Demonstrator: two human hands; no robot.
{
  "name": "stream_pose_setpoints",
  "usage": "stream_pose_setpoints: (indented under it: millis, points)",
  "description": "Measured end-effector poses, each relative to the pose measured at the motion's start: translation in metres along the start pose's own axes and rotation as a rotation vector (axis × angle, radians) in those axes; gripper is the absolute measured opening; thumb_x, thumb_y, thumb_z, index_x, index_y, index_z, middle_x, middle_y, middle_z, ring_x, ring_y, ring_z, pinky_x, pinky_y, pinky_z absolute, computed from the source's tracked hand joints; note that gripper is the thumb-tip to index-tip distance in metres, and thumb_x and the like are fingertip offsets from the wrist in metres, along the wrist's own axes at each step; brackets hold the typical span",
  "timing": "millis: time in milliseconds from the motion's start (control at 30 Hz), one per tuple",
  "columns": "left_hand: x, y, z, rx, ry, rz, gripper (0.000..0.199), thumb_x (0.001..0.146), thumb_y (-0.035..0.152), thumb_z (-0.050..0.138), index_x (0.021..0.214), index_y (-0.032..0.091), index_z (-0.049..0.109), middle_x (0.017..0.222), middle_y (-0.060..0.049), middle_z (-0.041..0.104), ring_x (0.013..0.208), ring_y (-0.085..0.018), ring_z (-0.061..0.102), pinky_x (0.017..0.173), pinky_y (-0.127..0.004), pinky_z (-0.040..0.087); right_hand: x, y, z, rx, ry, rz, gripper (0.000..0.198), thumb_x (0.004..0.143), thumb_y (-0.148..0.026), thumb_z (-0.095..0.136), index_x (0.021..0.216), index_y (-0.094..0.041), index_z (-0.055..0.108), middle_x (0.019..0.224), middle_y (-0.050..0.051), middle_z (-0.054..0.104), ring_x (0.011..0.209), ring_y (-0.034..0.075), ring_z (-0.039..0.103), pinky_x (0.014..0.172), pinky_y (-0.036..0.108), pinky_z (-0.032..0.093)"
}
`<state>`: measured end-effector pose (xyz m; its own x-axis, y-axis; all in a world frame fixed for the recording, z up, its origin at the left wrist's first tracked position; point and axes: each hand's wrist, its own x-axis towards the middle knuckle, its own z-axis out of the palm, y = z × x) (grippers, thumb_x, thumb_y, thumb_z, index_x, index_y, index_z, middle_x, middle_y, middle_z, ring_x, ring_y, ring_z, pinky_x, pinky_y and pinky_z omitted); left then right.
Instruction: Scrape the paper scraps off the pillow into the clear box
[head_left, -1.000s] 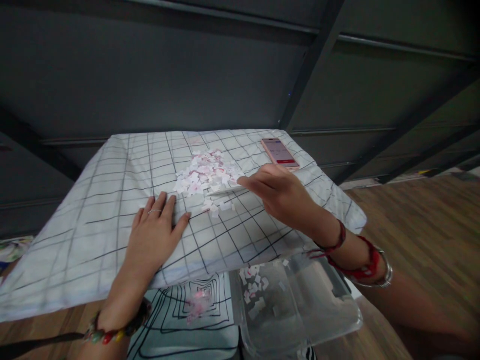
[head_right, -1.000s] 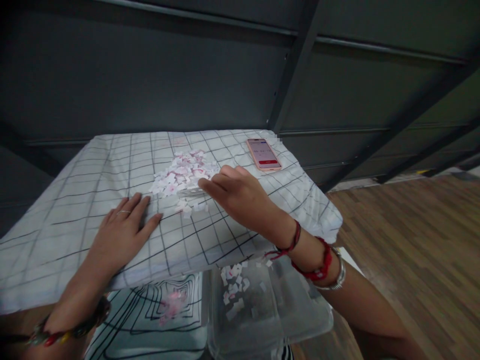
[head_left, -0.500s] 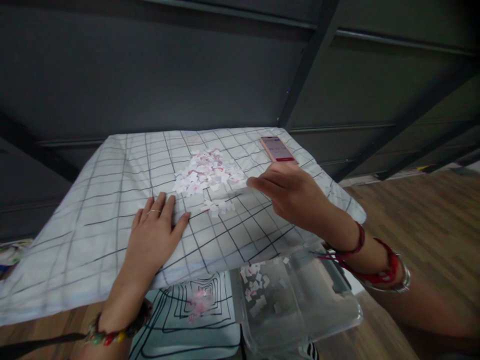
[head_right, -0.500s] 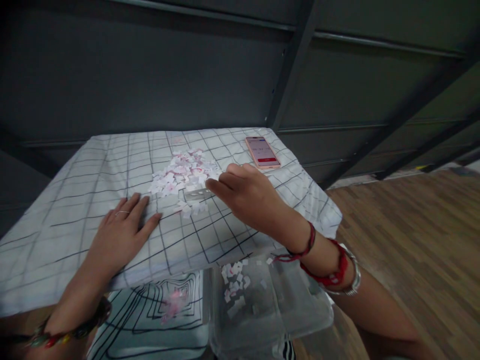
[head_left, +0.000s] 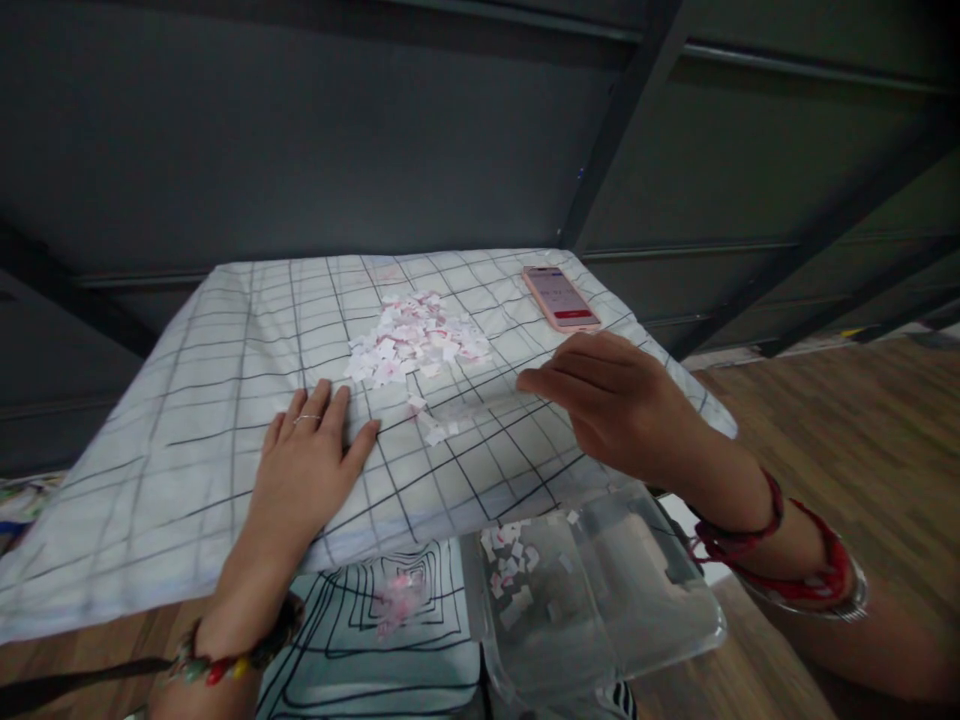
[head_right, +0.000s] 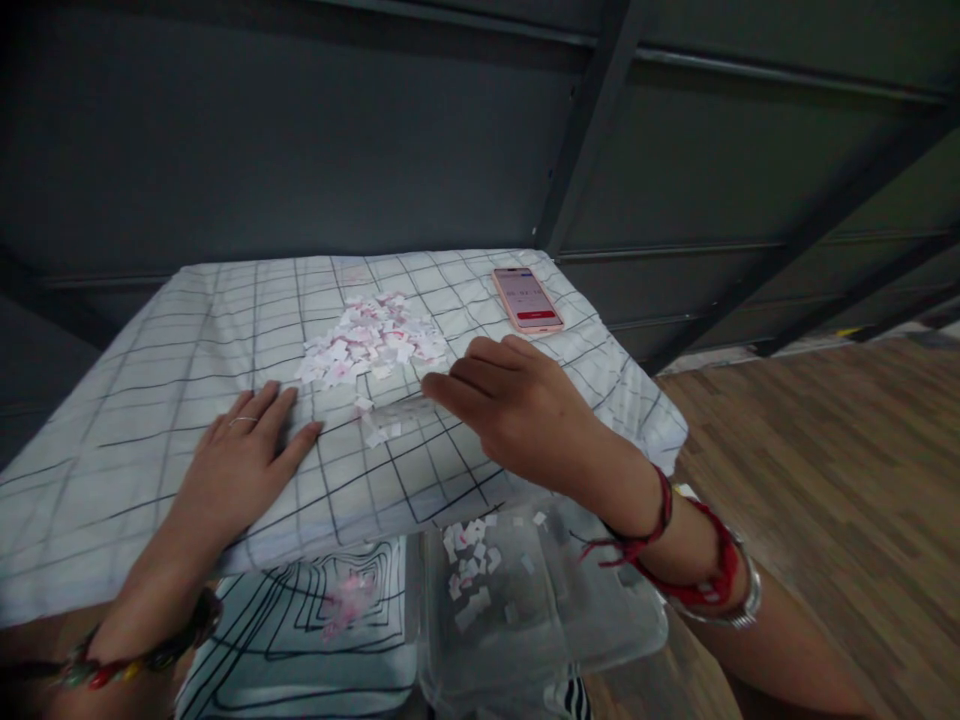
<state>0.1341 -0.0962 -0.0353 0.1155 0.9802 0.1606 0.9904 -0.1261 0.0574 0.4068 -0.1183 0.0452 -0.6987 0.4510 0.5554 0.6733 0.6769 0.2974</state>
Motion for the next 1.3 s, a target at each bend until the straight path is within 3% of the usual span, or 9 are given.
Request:
stream_pose_setpoints:
  millis: [400, 567, 733, 833, 1300]
  points:
    - [0.001, 0.0, -0.001, -0.007, -0.031, -0.005, 0.068, 0.09, 0.05, 0.022, 0.138, 0.005, 0.04, 0.147, -0.018, 0.036, 0.137, -0.035, 0.027, 0.111, -0.048, 0.023, -0.005, -0.005, -0.001, 0.053, 0.05, 0.003, 0.026, 0.088, -0.005, 0.038, 0.094, -0.012, 0.063, 0.071, 0.004, 0.064, 0.072, 0.016, 0.05, 0.061, 0.029, 0.039]
    - [0.001, -0.001, 0.001, -0.011, -0.015, -0.001, 0.068, 0.09, 0.051, 0.021, 0.137, 0.005, 0.041, 0.147, -0.019, 0.036, 0.137, -0.036, 0.028, 0.111, -0.049, 0.024, -0.006, -0.003, -0.003, 0.102, 0.006, -0.048, 0.026, 0.088, -0.004, 0.037, 0.092, -0.012, 0.062, 0.071, 0.004, 0.064, 0.071, 0.016, 0.051, 0.06, 0.029, 0.039]
    - [0.001, -0.002, 0.002, -0.011, -0.01, 0.006, 0.069, 0.09, 0.052, 0.02, 0.138, 0.006, 0.04, 0.147, -0.017, 0.037, 0.137, -0.035, 0.028, 0.111, -0.049, 0.024, -0.016, 0.005, -0.004, 0.064, 0.07, 0.032, 0.026, 0.085, 0.0, 0.041, 0.096, -0.011, 0.061, 0.074, 0.004, 0.065, 0.072, 0.016, 0.05, 0.062, 0.029, 0.04]
    - [0.001, -0.003, 0.003, -0.016, 0.01, 0.006, 0.07, 0.09, 0.053, 0.019, 0.137, 0.007, 0.041, 0.146, -0.017, 0.038, 0.137, -0.035, 0.028, 0.111, -0.049, 0.025, -0.022, 0.009, 0.002, 0.006, 0.036, 0.07, 0.03, 0.083, 0.002, 0.038, 0.096, -0.012, 0.061, 0.073, 0.004, 0.064, 0.07, 0.016, 0.05, 0.061, 0.029, 0.039]
    - [0.001, -0.003, 0.002, -0.015, 0.003, 0.011, 0.071, 0.089, 0.053, 0.018, 0.136, 0.005, 0.042, 0.146, -0.019, 0.038, 0.137, -0.036, 0.029, 0.11, -0.05, 0.026, -0.02, 0.001, -0.006, 0.07, 0.031, 0.011, 0.025, 0.087, -0.004, 0.039, 0.093, -0.012, 0.062, 0.07, 0.004, 0.064, 0.071, 0.016, 0.052, 0.061, 0.029, 0.041]
